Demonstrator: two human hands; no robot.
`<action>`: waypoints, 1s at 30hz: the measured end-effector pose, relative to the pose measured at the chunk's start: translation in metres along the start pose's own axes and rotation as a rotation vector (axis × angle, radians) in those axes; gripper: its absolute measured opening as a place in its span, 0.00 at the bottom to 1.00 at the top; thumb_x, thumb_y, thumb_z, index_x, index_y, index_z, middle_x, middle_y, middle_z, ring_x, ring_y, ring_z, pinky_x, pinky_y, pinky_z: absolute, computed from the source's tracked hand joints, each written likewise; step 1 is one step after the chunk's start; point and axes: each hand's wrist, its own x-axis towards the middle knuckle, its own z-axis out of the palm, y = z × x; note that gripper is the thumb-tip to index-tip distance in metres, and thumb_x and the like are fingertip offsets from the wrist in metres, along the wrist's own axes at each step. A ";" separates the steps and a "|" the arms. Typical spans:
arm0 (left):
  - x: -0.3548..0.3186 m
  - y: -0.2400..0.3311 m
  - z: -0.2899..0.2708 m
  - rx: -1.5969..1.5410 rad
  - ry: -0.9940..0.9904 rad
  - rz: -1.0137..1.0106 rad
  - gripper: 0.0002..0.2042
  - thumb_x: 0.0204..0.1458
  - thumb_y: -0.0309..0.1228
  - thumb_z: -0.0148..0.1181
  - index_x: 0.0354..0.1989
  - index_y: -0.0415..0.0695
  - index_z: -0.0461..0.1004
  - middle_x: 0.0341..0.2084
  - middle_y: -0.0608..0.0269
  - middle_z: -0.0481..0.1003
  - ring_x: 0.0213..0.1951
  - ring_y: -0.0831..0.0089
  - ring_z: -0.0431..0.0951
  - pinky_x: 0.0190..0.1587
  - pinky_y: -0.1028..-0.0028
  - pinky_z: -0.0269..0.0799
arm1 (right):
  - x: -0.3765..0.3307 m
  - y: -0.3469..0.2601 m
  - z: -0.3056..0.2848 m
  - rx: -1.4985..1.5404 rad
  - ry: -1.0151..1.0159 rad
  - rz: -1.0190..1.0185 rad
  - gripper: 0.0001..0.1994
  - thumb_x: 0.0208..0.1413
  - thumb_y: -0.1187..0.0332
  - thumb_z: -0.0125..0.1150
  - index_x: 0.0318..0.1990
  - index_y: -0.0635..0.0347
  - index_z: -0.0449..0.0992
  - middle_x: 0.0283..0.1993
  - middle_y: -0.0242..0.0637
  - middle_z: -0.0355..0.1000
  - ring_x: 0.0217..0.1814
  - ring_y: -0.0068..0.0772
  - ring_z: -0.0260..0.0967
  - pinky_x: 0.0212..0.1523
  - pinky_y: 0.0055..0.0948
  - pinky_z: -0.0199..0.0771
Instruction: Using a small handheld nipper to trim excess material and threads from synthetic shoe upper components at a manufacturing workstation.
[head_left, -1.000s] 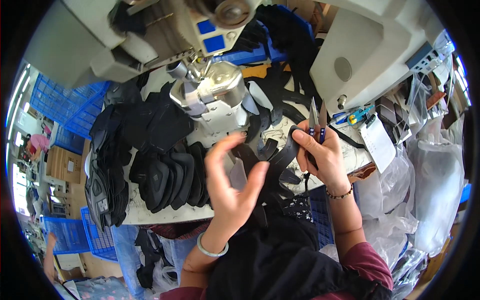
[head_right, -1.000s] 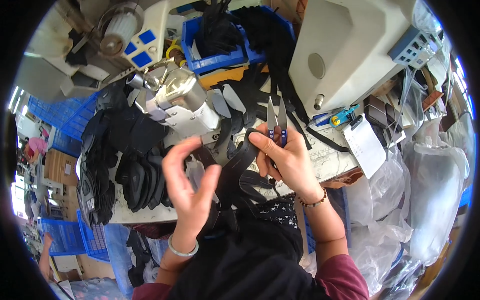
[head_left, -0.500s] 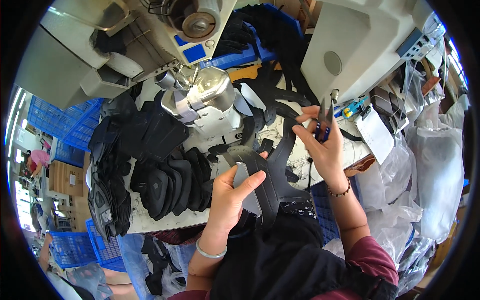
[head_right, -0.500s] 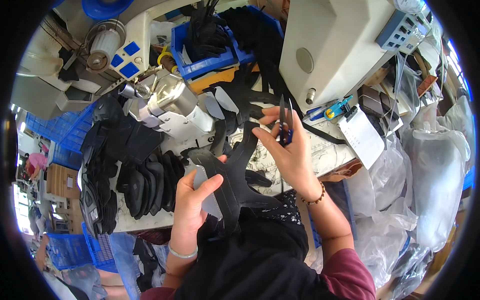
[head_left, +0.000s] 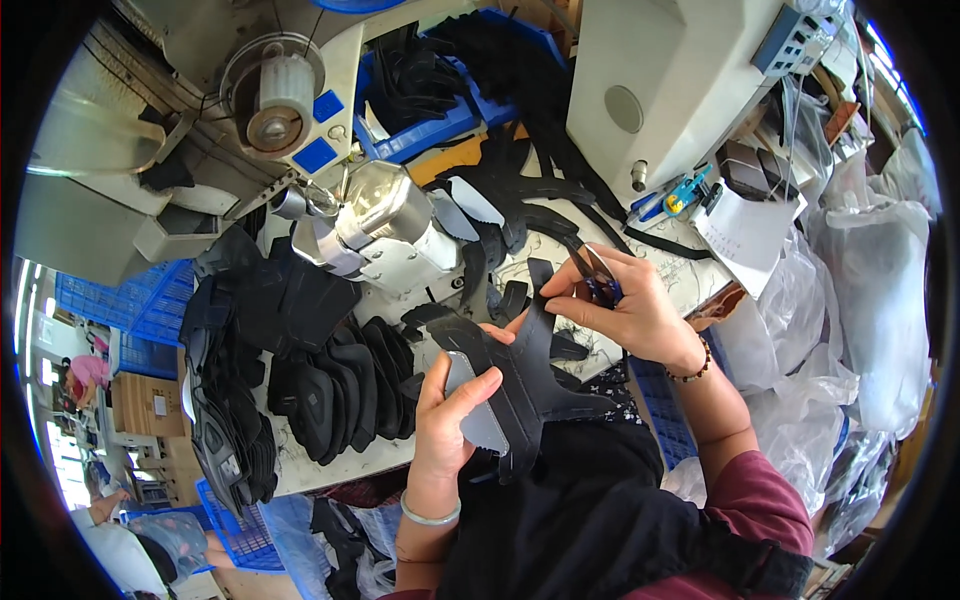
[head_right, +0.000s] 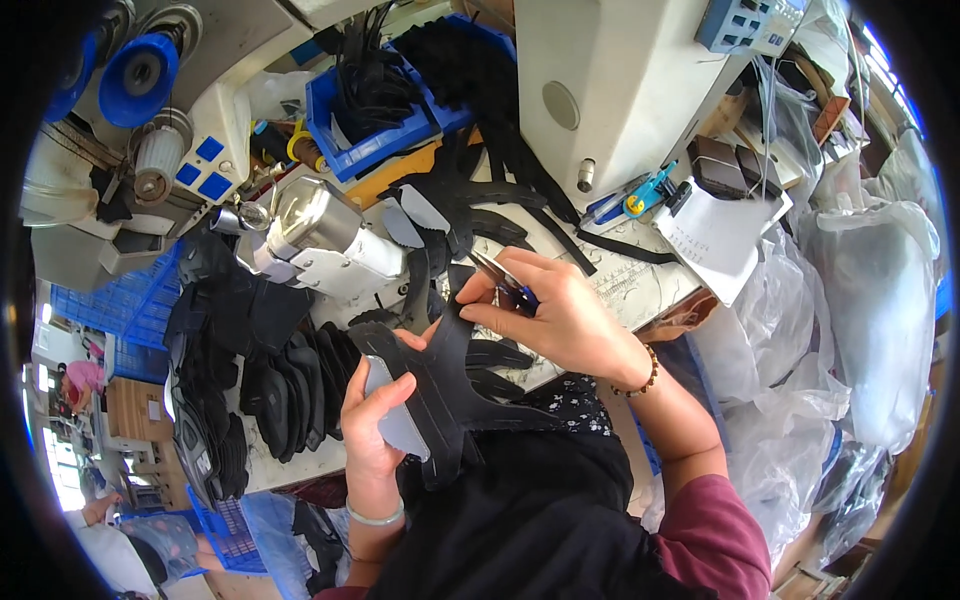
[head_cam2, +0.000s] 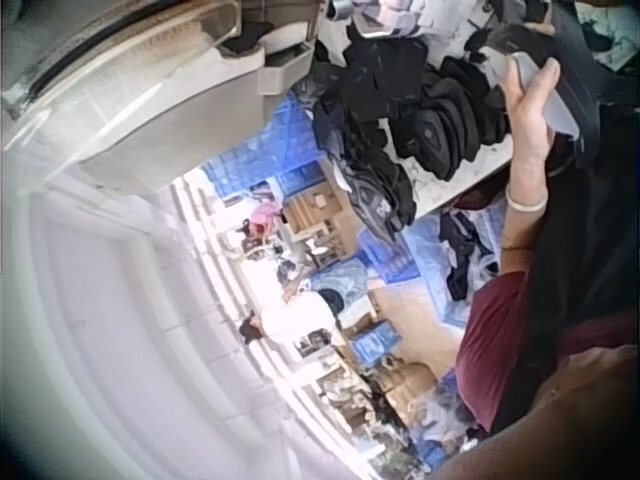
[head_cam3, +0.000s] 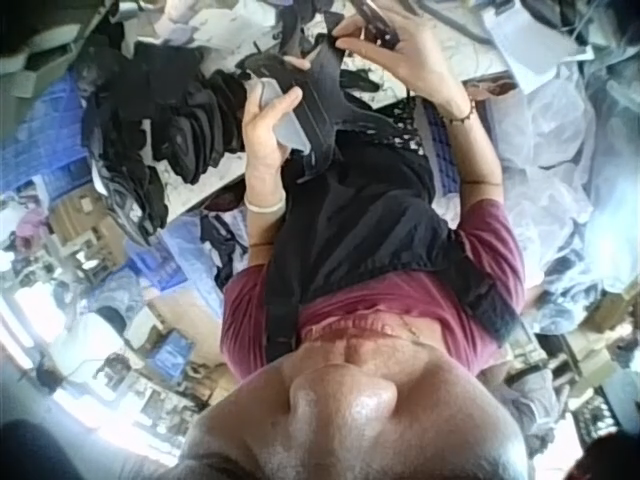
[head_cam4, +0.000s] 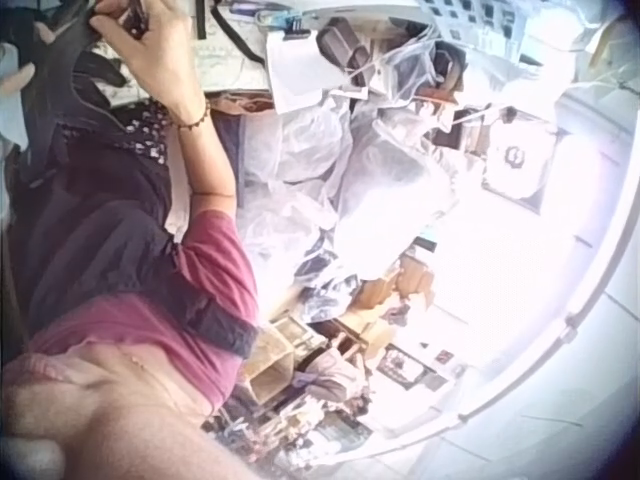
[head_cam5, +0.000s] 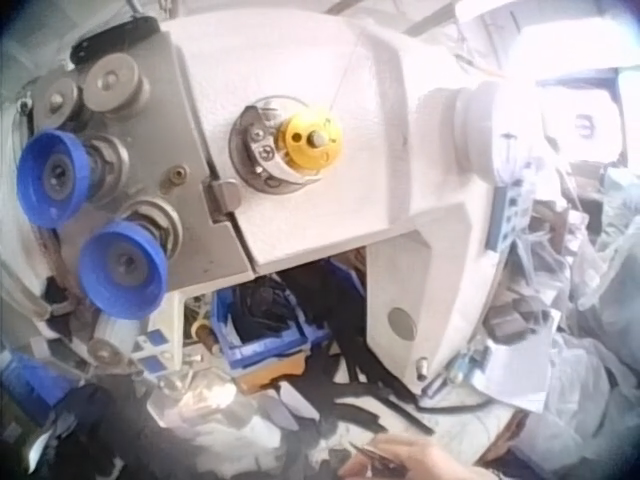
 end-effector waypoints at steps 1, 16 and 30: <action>-0.001 0.000 -0.001 0.003 -0.001 0.000 0.14 0.46 0.22 0.52 0.43 0.35 0.66 0.40 0.61 0.69 0.37 0.80 0.70 0.41 0.82 0.65 | 0.000 -0.001 0.000 -0.007 -0.013 -0.007 0.07 0.44 0.74 0.65 0.32 0.64 0.76 0.28 0.32 0.68 0.27 0.20 0.64 0.27 0.19 0.63; -0.004 0.005 -0.004 0.234 -0.154 0.057 0.17 0.51 0.23 0.51 0.50 0.33 0.64 0.52 0.55 0.65 0.47 0.76 0.68 0.51 0.76 0.61 | 0.001 -0.007 -0.003 -0.090 0.258 0.134 0.05 0.46 0.75 0.61 0.28 0.65 0.72 0.25 0.34 0.66 0.26 0.21 0.65 0.27 0.20 0.64; -0.011 0.004 -0.009 0.617 -0.223 0.076 0.23 0.53 0.25 0.53 0.57 0.36 0.58 0.52 0.60 0.64 0.49 0.81 0.64 0.50 0.80 0.59 | 0.000 -0.015 0.019 -0.185 0.061 0.035 0.05 0.47 0.73 0.61 0.29 0.64 0.72 0.27 0.40 0.68 0.30 0.37 0.71 0.30 0.28 0.69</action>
